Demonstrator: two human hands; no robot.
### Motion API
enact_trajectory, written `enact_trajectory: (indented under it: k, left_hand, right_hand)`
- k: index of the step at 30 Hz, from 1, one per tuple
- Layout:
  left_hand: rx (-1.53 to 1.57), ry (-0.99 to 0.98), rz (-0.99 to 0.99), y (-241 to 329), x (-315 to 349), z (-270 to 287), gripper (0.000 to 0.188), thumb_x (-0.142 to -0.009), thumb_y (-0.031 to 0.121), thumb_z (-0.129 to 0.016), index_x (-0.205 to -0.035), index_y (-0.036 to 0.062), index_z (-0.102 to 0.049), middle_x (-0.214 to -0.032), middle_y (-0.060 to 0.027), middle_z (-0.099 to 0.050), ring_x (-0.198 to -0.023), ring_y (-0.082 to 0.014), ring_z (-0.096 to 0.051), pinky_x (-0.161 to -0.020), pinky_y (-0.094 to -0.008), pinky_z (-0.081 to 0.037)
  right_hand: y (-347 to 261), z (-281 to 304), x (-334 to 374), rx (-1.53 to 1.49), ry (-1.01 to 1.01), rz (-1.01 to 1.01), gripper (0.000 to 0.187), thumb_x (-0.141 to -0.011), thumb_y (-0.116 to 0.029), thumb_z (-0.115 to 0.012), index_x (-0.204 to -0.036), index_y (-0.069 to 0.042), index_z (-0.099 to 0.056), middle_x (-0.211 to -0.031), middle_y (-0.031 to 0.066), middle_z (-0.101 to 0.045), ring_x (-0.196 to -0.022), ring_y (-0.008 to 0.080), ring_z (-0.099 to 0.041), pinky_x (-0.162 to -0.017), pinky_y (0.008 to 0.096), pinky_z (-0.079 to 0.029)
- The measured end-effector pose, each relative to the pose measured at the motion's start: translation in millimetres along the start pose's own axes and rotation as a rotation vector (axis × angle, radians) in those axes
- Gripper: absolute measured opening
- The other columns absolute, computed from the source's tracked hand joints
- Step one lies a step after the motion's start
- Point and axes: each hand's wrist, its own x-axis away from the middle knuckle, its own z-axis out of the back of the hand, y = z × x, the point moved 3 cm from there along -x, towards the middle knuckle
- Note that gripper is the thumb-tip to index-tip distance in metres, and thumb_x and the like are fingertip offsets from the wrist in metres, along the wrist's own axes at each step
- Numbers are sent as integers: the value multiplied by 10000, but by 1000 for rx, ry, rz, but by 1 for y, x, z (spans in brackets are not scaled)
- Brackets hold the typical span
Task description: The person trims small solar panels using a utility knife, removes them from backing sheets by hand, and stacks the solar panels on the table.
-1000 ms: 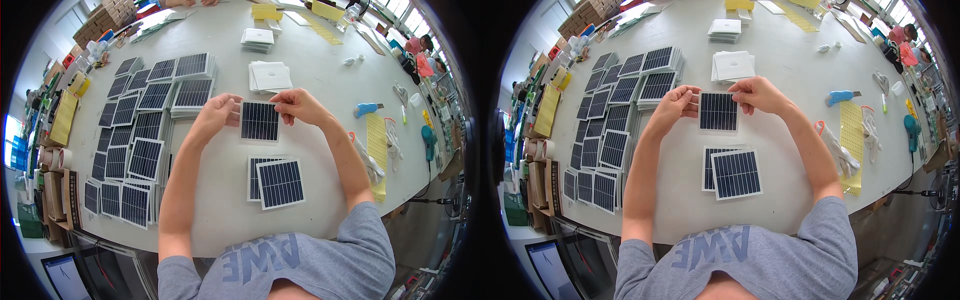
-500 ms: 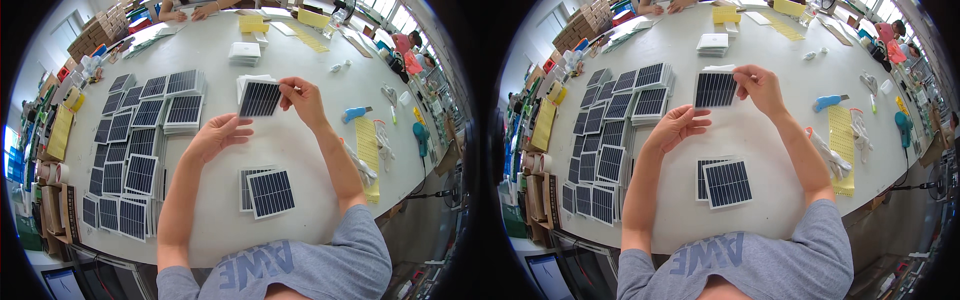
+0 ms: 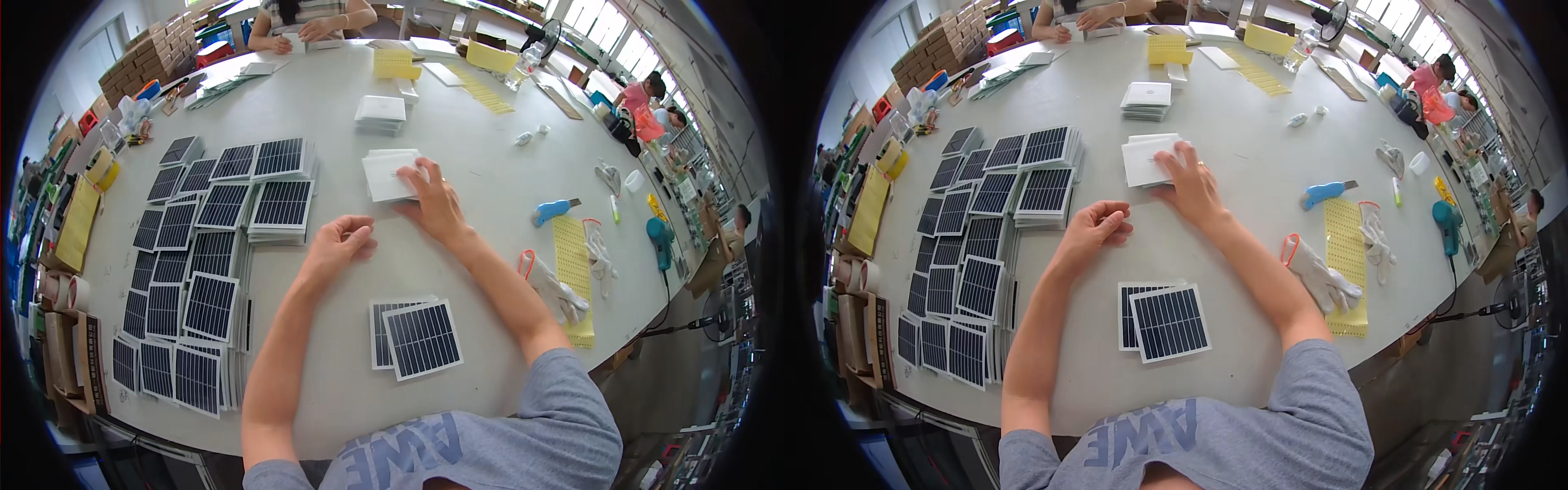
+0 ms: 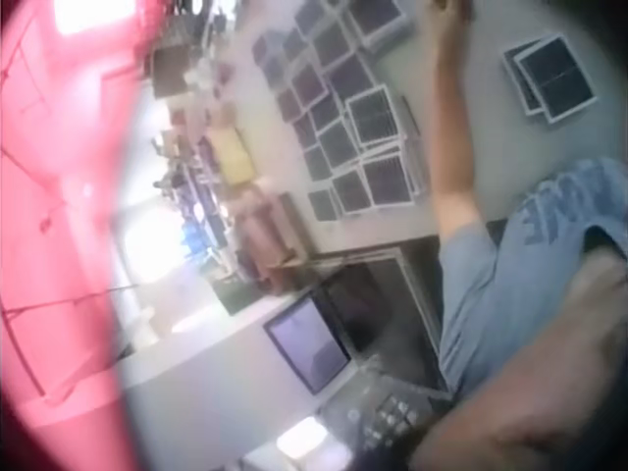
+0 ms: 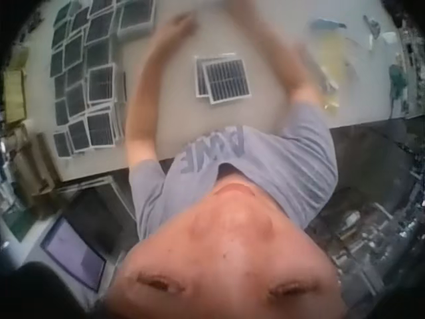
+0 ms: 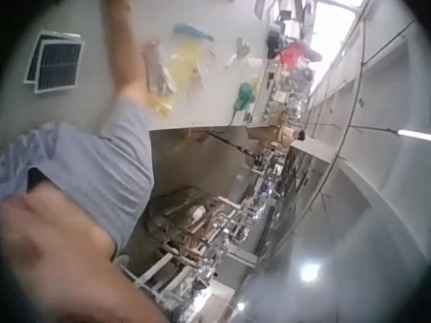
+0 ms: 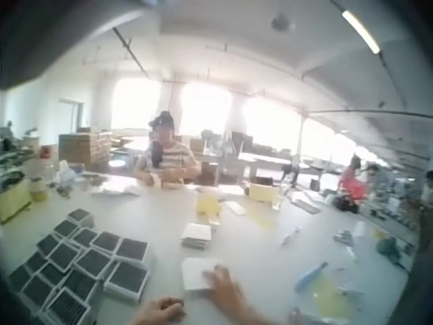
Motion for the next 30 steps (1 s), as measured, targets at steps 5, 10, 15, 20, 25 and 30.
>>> enact_trajectory:
  k: [5, 10, 15, 20, 25, 30]
  left_hand:
    - [-99, 21, -18, -11, -5, 9, 335, -997, 189, -576, -1251, -29, -580, -1119, -96, -639, -916, -149, -664, -772, -272, -569]
    - [-69, 21, -43, -5, -1, -4, 331, -994, 183, -576, -1232, -46, -578, -1089, -102, -641, -892, -154, -670, -759, -270, -577]
    - [-5, 76, -5, -8, 0, -4, 356, -998, 234, -583, -1211, -52, -580, -1069, -97, -632, -882, -163, -673, -760, -260, -579]
    - [-19, 96, -34, -21, -6, 6, 393, -1007, 302, -567, -1198, -42, -586, -1078, -91, -628, -871, -162, -670, -753, -258, -574]
    - [11, 82, -60, -21, 10, -1, 466, -1022, 396, -510, -1203, -25, -591, -1120, -89, -617, -993, -167, -638, -881, -293, -531]
    - [97, 134, -234, -38, 94, -42, 546, -1057, 450, -360, -1351, 7, -484, -1209, -87, -590, -1197, -161, -513, -1063, -331, -374]
  right_hand:
    - [5, -35, -55, -31, 63, 4, 620, -724, -306, -833, -1231, -181, -500, -1335, 187, -450, -1102, 405, -586, -900, 497, -505]
    - [21, -49, -99, -71, 64, -67, 646, -718, -290, -837, -1239, -189, -468, -1362, 182, -427, -1123, 405, -576, -920, 501, -486]
    - [4, -23, -95, 149, -76, -241, 602, -847, -344, -738, -1359, -202, -454, -1472, 189, -371, -1279, 415, -474, -1034, 471, -425]
    - [-12, 5, 11, -541, -102, -54, 498, -933, -301, -639, -1364, -109, -481, -1477, 180, -400, -1328, 382, -433, -1066, 462, -401]
    - [-34, 59, 119, -882, -153, -194, 408, -1011, -239, -490, -1379, -61, -477, -1452, 139, -430, -1325, 289, -443, -1100, 382, -355]
    - [-79, 66, 169, -1232, -114, -390, 428, -1030, -249, -454, -1403, -38, -455, -1418, 102, -454, -1322, 211, -420, -1113, 337, -318]
